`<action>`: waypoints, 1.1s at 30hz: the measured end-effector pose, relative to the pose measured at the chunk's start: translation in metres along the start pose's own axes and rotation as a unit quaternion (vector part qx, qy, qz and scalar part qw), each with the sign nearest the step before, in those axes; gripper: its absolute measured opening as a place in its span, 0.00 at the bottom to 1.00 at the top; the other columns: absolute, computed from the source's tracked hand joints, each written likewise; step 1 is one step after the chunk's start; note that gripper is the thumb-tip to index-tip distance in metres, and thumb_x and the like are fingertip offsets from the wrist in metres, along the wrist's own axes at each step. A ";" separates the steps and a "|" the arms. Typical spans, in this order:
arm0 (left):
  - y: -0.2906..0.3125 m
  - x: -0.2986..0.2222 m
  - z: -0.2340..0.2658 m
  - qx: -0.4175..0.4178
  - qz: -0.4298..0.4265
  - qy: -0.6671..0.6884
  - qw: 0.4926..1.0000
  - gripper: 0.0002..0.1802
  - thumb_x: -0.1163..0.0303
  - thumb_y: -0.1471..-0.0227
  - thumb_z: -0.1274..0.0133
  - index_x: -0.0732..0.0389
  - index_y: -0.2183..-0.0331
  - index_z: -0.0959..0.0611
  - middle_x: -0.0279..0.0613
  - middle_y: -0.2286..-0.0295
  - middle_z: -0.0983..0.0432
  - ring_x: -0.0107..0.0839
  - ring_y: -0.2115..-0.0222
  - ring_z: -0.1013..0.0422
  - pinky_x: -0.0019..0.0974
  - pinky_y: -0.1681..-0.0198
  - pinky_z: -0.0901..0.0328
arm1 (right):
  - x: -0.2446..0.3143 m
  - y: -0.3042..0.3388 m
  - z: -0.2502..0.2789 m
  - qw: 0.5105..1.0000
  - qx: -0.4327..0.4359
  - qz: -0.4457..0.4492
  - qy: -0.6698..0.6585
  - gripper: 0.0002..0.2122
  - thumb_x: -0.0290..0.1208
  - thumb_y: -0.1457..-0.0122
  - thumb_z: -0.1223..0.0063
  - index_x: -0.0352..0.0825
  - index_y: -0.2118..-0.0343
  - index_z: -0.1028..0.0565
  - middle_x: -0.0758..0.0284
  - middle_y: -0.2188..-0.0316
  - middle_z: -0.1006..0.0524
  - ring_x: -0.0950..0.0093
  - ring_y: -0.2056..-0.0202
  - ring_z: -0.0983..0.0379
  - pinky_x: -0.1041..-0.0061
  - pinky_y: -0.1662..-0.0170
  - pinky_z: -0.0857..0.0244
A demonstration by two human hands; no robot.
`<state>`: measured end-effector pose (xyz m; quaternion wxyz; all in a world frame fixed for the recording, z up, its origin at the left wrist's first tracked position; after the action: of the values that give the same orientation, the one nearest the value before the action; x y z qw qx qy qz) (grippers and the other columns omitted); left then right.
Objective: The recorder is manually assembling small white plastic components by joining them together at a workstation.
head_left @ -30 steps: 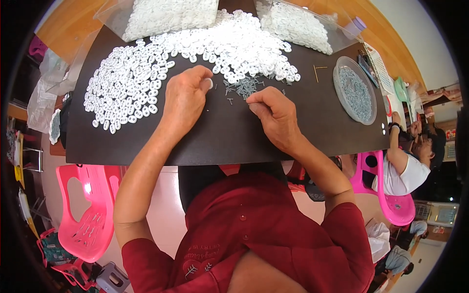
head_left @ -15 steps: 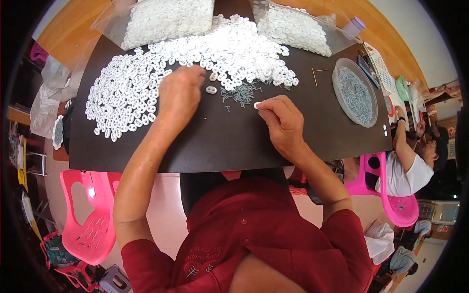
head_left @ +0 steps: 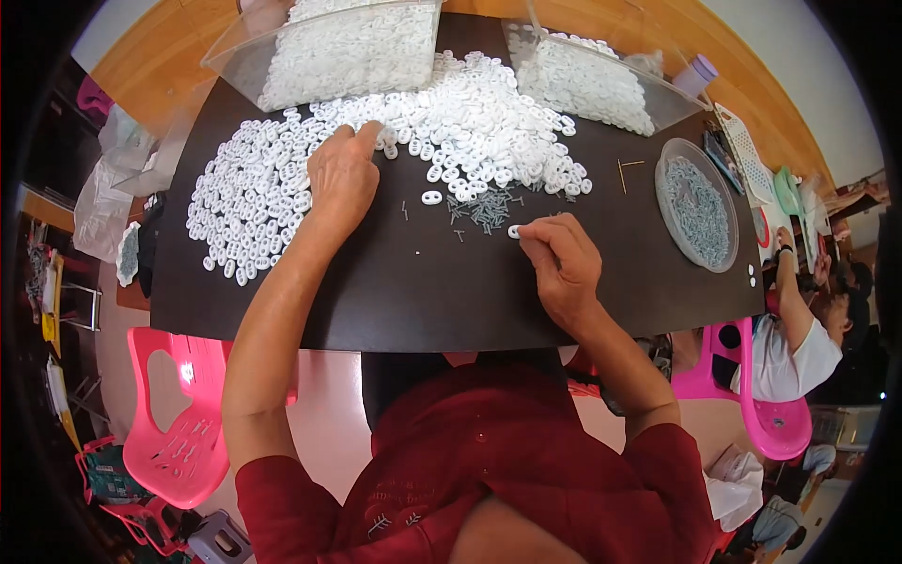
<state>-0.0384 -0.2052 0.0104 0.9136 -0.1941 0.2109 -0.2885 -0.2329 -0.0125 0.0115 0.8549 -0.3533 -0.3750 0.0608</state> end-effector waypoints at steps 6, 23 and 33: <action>-0.013 0.000 -0.004 -0.098 -0.101 -0.002 0.990 0.20 0.84 0.64 0.53 0.57 0.65 0.21 0.44 0.74 0.30 0.43 0.71 0.32 0.43 0.69 0.36 | 0.000 -0.003 -0.001 1.000 0.002 0.002 -0.005 0.05 0.14 0.50 0.45 0.30 0.71 0.25 0.66 0.75 0.28 0.77 0.76 0.33 0.82 0.74 0.39; -0.002 -0.038 -0.004 0.003 -0.195 0.074 0.978 0.17 0.84 0.59 0.52 0.57 0.66 0.17 0.42 0.73 0.27 0.39 0.69 0.30 0.39 0.66 0.35 | -0.002 -0.007 0.004 1.000 -0.022 0.003 -0.009 0.06 0.14 0.53 0.44 0.29 0.71 0.25 0.65 0.75 0.26 0.76 0.75 0.32 0.81 0.73 0.39; -0.004 -0.035 0.000 0.043 -0.120 0.135 0.983 0.17 0.84 0.60 0.53 0.58 0.67 0.17 0.42 0.72 0.26 0.39 0.68 0.30 0.38 0.65 0.35 | -0.003 -0.005 0.006 0.999 -0.032 0.016 -0.016 0.06 0.13 0.54 0.44 0.29 0.72 0.25 0.65 0.76 0.27 0.75 0.76 0.32 0.80 0.74 0.40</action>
<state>-0.0661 -0.1867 0.0218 0.8430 -0.1382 0.2950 -0.4281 -0.2402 -0.0140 0.0157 0.8362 -0.3849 -0.3847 0.0678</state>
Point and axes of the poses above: each hand's wrist, its own y-axis away from the middle knuckle, its own z-axis out of the back of the hand, x = y × z, the point moved 2 cm from there along -y, towards the middle knuckle
